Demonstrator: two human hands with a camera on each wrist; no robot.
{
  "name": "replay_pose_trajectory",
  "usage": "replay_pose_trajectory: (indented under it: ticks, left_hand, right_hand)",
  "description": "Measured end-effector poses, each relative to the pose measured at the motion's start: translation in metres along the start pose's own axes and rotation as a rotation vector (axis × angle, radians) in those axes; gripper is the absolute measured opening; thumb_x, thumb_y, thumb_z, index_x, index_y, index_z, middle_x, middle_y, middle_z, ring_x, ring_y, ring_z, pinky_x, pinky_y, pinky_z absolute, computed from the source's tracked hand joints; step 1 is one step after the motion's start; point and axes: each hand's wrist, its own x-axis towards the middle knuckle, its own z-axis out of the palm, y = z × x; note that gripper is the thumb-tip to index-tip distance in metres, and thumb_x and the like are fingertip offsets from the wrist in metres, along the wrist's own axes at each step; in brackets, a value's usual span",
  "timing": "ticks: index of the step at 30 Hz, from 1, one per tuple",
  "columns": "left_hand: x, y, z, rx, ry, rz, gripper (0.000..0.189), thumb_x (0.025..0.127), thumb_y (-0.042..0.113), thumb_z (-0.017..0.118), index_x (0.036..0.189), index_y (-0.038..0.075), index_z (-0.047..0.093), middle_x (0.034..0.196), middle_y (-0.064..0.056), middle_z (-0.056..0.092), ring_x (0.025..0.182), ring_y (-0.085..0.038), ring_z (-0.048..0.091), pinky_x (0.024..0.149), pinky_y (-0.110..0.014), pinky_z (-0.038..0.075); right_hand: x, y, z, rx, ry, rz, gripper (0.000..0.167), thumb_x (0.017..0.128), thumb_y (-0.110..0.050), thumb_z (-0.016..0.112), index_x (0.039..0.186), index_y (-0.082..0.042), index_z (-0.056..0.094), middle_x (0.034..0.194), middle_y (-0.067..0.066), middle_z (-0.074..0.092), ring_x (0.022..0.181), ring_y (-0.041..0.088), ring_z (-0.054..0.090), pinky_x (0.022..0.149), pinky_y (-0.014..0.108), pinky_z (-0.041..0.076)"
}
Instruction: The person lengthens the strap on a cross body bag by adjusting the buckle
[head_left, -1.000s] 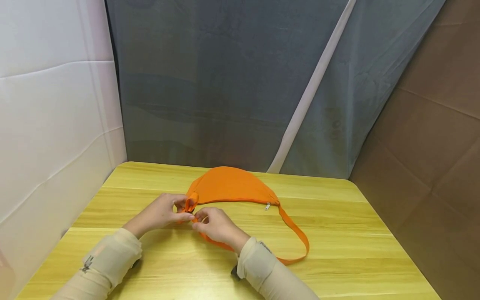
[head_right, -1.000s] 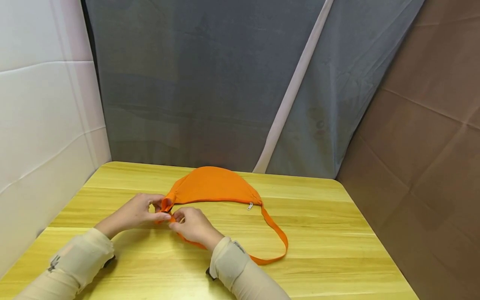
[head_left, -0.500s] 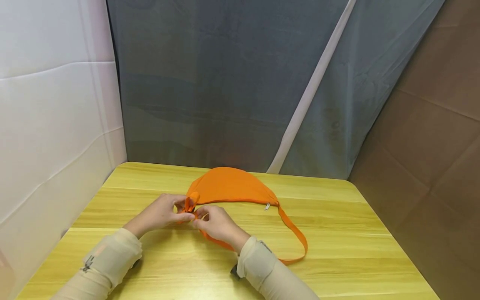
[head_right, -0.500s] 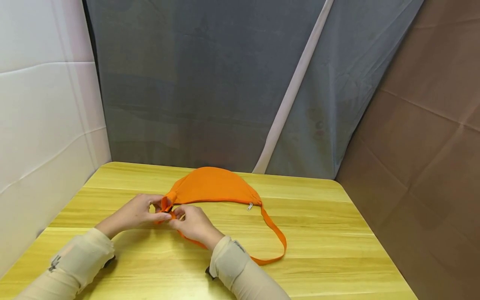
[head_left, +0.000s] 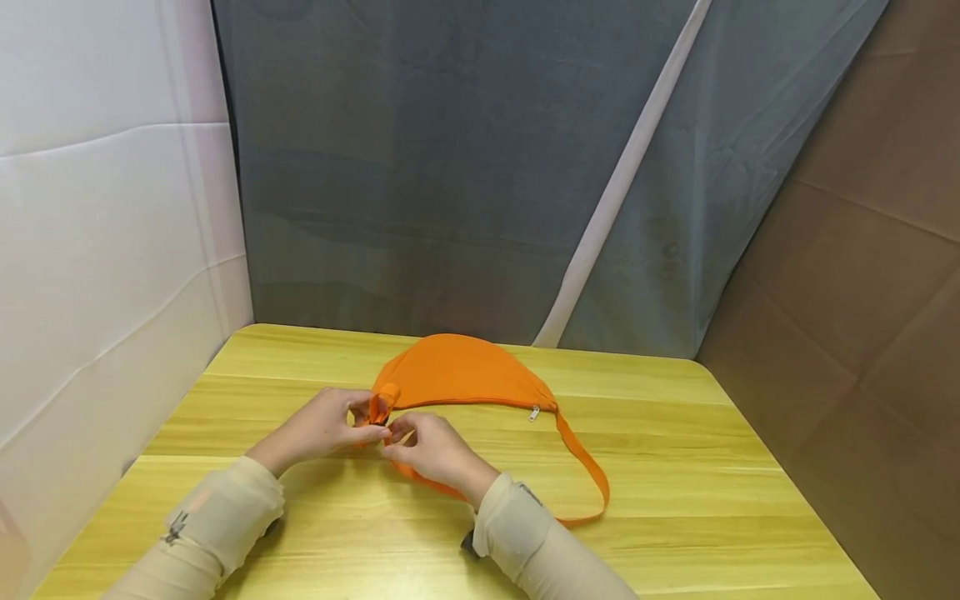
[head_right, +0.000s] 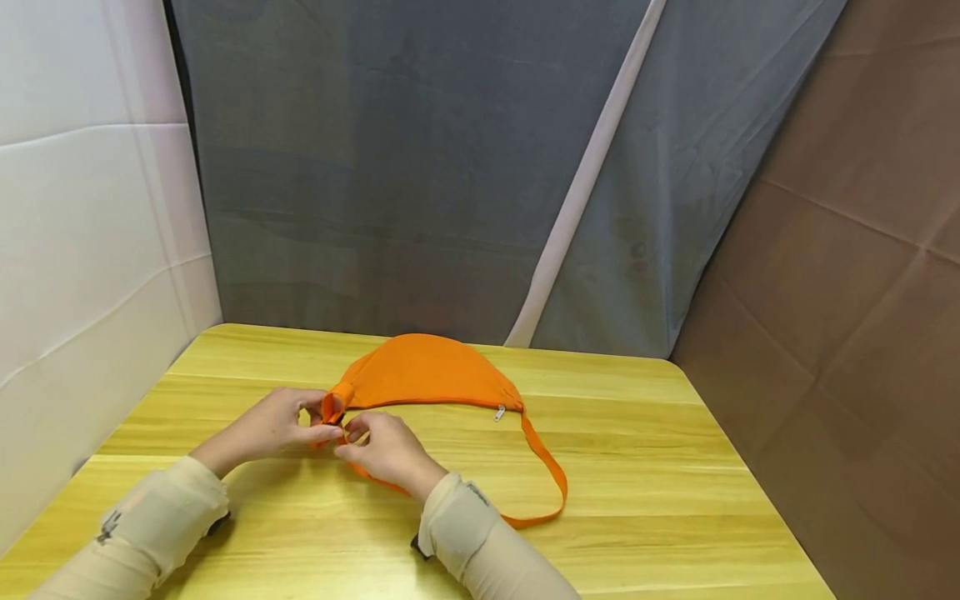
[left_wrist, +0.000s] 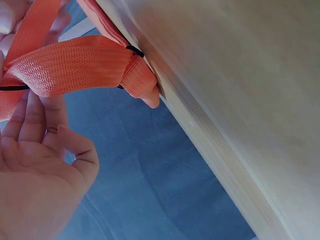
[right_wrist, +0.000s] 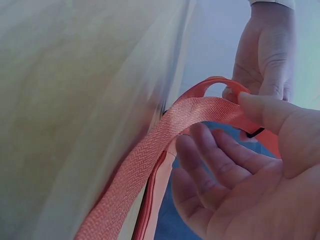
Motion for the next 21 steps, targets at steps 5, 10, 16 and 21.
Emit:
replay_pose_trajectory:
  ticks: [5, 10, 16, 21]
  left_hand:
    - [-0.0002, 0.0006, -0.0004, 0.005, -0.003, -0.014, 0.020, 0.087, 0.031, 0.082, 0.088, 0.021, 0.064, 0.073, 0.013, 0.059, 0.069, -0.007, 0.054, 0.066, -0.026, 0.045]
    - [-0.0003, 0.0015, -0.0008, 0.011, -0.004, -0.031, 0.022, 0.087, 0.033, 0.082, 0.087, 0.021, 0.064, 0.072, 0.013, 0.058, 0.068, -0.009, 0.054, 0.066, -0.026, 0.044]
    - [0.0000, 0.0017, -0.0005, 0.015, -0.001, -0.031, 0.021, 0.087, 0.032, 0.082, 0.087, 0.022, 0.063, 0.074, 0.013, 0.060, 0.071, -0.007, 0.055, 0.068, -0.028, 0.045]
    - [0.0001, 0.0007, -0.0001, 0.011, -0.007, -0.022, 0.021, 0.087, 0.033, 0.081, 0.089, 0.021, 0.064, 0.074, 0.013, 0.060, 0.070, -0.007, 0.055, 0.067, -0.027, 0.045]
  right_hand:
    - [-0.0011, -0.0005, 0.0014, -0.049, -0.022, 0.022, 0.017, 0.091, -0.024, 0.079, 0.105, -0.016, 0.073, 0.092, -0.013, 0.064, 0.081, 0.005, 0.059, 0.069, 0.025, 0.050]
    - [-0.0022, -0.0002, 0.0030, -0.050, -0.028, 0.023, 0.015, 0.092, -0.021, 0.077, 0.104, -0.014, 0.072, 0.091, -0.013, 0.064, 0.081, 0.006, 0.059, 0.070, 0.025, 0.050]
    - [-0.0023, 0.0003, 0.0028, -0.031, -0.030, 0.027, 0.020, 0.094, -0.021, 0.075, 0.111, -0.011, 0.072, 0.095, -0.012, 0.064, 0.084, 0.006, 0.060, 0.071, 0.026, 0.051]
    - [-0.0017, 0.0003, 0.0024, 0.012, -0.024, 0.037, 0.021, 0.095, -0.020, 0.074, 0.113, -0.010, 0.071, 0.094, -0.012, 0.064, 0.079, 0.006, 0.059, 0.065, 0.026, 0.051]
